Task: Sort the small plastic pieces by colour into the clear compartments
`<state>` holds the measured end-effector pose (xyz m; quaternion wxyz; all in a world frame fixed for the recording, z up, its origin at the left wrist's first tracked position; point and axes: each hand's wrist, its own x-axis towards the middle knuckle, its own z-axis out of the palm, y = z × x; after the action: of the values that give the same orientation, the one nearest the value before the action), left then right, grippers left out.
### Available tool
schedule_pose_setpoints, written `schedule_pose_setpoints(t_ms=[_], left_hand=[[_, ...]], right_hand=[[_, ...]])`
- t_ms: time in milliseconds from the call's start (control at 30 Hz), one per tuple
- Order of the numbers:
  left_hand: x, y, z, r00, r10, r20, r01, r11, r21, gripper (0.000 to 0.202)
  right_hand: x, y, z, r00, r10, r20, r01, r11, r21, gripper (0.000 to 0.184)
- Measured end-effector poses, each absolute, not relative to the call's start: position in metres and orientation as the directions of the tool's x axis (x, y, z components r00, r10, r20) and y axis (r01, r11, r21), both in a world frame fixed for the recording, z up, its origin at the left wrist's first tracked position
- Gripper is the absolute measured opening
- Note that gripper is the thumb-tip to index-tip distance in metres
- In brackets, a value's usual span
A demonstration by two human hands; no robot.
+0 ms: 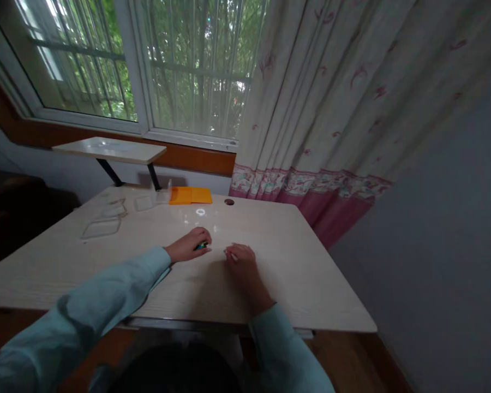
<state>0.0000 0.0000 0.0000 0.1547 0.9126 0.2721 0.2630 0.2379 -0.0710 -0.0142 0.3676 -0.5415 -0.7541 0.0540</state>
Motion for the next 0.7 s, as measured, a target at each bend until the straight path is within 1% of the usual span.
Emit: schedule_pose_setpoints(t_ms=[133,267,367,467,600,700], left_hand=[[0.019,-0.002,-0.002,0.746,0.519,0.417,0.341,-0.836,0.431,0.02],[0.036,-0.006,-0.005,0.786,0.473,0.398,0.282,-0.847,0.45,0.021],[0.043,-0.008,-0.007,0.815,0.43,0.388,0.247,-0.864,0.439,0.023],[0.041,-0.008,-0.003,0.826,0.403,0.395,0.236,-0.882,0.407,0.031],[0.026,-0.003,0.007,0.788,0.417,0.453,0.244,-0.887,0.393,0.045],[0.006,0.005,0.012,0.734,0.478,0.483,0.295,-0.864,0.408,0.039]], right_hand=[[0.239,-0.07,-0.017,-0.13,0.821,0.555,0.783,0.429,-0.451,0.019],[0.241,-0.07,-0.014,-0.139,0.804,0.578,0.775,0.452,-0.443,0.019],[0.243,-0.07,-0.01,-0.13,0.826,0.548,0.77,0.432,-0.469,0.022],[0.245,-0.07,-0.01,-0.098,0.854,0.512,0.766,0.393,-0.508,0.026],[0.246,-0.07,-0.016,-0.142,0.859,0.492,0.764,0.411,-0.498,0.035],[0.243,-0.069,-0.021,-0.213,0.864,0.457,0.774,0.435,-0.461,0.041]])
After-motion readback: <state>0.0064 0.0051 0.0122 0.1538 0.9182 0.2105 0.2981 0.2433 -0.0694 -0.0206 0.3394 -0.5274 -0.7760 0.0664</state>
